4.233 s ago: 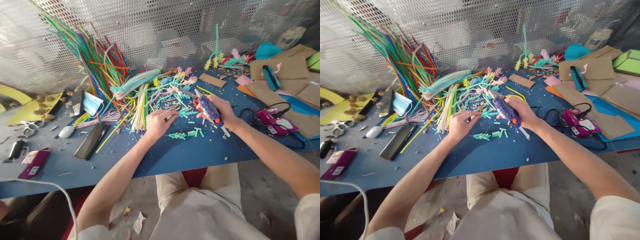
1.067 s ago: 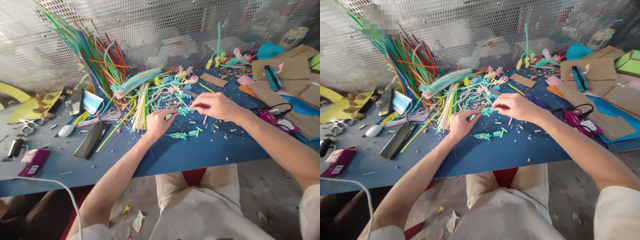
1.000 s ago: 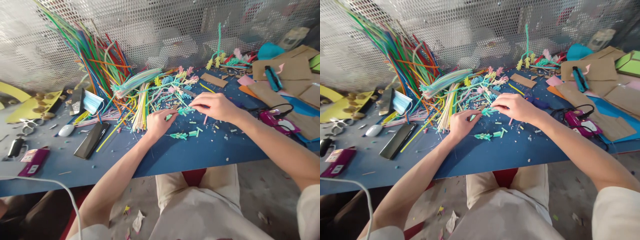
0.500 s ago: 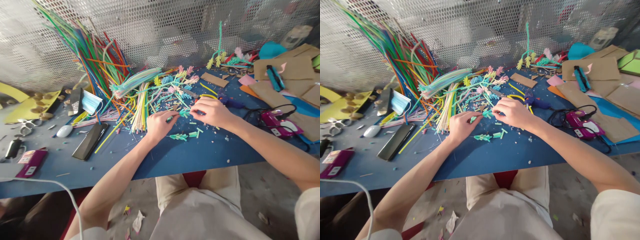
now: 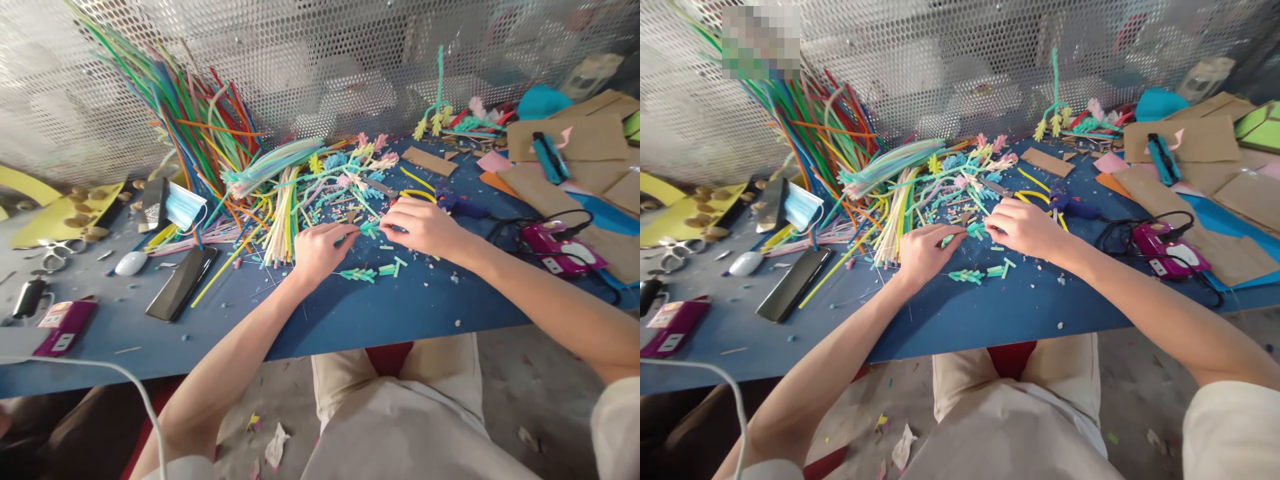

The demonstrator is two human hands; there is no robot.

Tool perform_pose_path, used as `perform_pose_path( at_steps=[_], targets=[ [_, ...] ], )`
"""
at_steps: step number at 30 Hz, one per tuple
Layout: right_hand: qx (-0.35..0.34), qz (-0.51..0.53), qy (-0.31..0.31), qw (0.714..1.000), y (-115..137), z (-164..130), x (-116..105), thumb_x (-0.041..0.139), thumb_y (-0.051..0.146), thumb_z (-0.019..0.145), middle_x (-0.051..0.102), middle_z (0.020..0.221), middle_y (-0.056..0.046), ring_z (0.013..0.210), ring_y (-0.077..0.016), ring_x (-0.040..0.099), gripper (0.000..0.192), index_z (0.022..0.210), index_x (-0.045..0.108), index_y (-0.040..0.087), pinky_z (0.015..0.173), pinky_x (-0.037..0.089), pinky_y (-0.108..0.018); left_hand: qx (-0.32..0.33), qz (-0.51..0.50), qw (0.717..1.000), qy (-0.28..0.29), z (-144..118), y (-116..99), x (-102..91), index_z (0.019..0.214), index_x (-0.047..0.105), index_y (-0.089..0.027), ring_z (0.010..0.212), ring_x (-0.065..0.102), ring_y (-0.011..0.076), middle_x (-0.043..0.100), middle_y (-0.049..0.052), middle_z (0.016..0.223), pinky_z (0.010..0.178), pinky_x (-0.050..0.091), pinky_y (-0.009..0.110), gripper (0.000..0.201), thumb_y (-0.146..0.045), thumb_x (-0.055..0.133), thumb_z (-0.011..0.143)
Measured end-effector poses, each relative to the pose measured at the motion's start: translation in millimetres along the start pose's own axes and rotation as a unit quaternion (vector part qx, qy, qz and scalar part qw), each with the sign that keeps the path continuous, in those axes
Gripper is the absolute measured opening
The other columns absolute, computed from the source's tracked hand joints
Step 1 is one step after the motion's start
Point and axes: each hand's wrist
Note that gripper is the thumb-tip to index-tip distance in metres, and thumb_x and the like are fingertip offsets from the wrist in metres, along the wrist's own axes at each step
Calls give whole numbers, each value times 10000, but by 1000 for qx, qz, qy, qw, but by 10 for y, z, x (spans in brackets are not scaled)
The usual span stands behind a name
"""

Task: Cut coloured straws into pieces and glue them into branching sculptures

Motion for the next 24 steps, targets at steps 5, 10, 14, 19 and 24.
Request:
perform_pose_path(
  at_steps=[5,10,14,19,24],
  targets=[
    [54,34,0,998,-25,-54,-10,606,285,975,724,1000,-114,922,-248,665,151,1061,684,188,838,551,-392,-10,-1,1000,0,9,-16,-22,1015,842,-306,777,771,143,834,-4,931,633,483,272,220,-442,669,1019],
    [56,49,-1,997,-69,-106,25,557,292,1026,757,899,-71,832,-209,686,187,939,697,203,849,538,-363,-9,-8,1000,7,7,-4,-11,1021,834,-305,764,760,138,833,-13,945,639,490,276,215,-437,664,1022],
    [93,74,-8,993,-109,-114,32,540,312,1039,744,863,-67,761,-192,662,214,958,705,201,741,516,-335,13,-16,1000,0,49,3,-43,1067,813,-278,846,748,170,831,-9,987,780,540,308,228,-402,623,1047],
    [179,84,-33,980,-205,-132,20,543,408,1030,740,821,-58,687,-186,630,277,891,694,221,696,510,-333,8,4,998,-66,154,-41,-258,1170,757,-276,1150,678,240,793,25,1197,1066,479,423,209,-373,633,1031],
    [264,91,-84,956,-276,-153,35,565,471,994,772,816,-65,696,-215,677,322,881,727,217,682,535,-345,-18,36,993,-108,345,29,-502,1018,761,-303,1168,631,282,791,23,1079,1080,420,483,148,-400,650,1011]
  ],
)
Point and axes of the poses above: each hand's wrist, its own z-axis towards the middle knuckle, its own x-axis out of the palm, y = z × x
